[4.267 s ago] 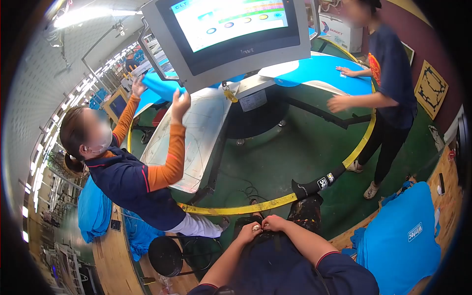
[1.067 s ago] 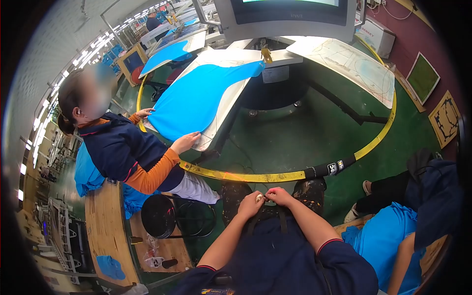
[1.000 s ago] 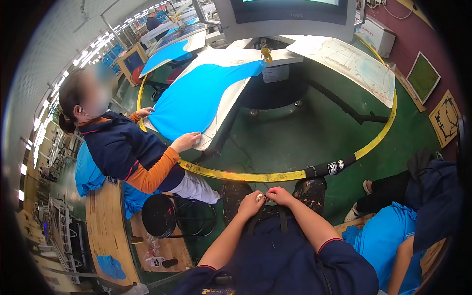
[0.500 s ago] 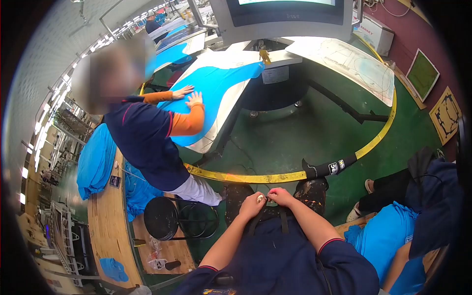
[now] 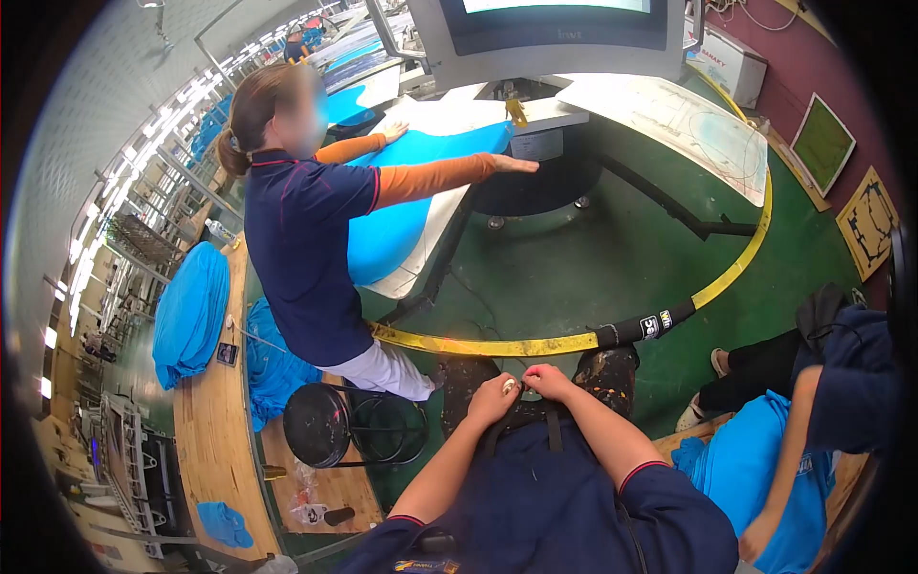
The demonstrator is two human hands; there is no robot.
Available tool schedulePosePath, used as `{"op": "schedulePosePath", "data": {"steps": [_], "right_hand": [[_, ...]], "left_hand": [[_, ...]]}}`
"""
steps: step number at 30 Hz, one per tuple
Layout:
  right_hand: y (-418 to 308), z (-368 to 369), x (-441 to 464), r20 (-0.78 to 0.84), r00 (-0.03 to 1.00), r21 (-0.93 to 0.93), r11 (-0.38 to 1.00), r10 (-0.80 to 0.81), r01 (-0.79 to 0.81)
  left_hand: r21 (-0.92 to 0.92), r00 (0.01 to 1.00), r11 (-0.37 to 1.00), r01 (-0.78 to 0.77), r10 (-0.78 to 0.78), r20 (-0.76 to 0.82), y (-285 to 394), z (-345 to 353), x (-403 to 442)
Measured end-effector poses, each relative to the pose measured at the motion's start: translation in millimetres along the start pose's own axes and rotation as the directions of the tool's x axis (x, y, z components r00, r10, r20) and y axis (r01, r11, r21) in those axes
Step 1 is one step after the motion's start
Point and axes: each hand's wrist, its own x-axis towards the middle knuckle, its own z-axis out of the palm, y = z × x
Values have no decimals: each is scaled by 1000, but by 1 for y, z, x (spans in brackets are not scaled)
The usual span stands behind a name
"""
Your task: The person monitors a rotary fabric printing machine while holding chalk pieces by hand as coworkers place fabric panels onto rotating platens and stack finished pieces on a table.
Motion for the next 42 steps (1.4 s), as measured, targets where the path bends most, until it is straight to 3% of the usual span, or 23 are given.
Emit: {"op": "schedulePosePath", "data": {"steps": [3, 42], "right_hand": [[2, -2, 1, 34, 999, -73, 997, 0, 3], [6, -1, 0, 22, 1000, -21, 1000, 0, 0]], "left_hand": [[13, 1000, 1000, -1, 1, 3, 2, 0, 0], [24, 999, 999, 36, -37, 23, 12, -1, 1]]}}
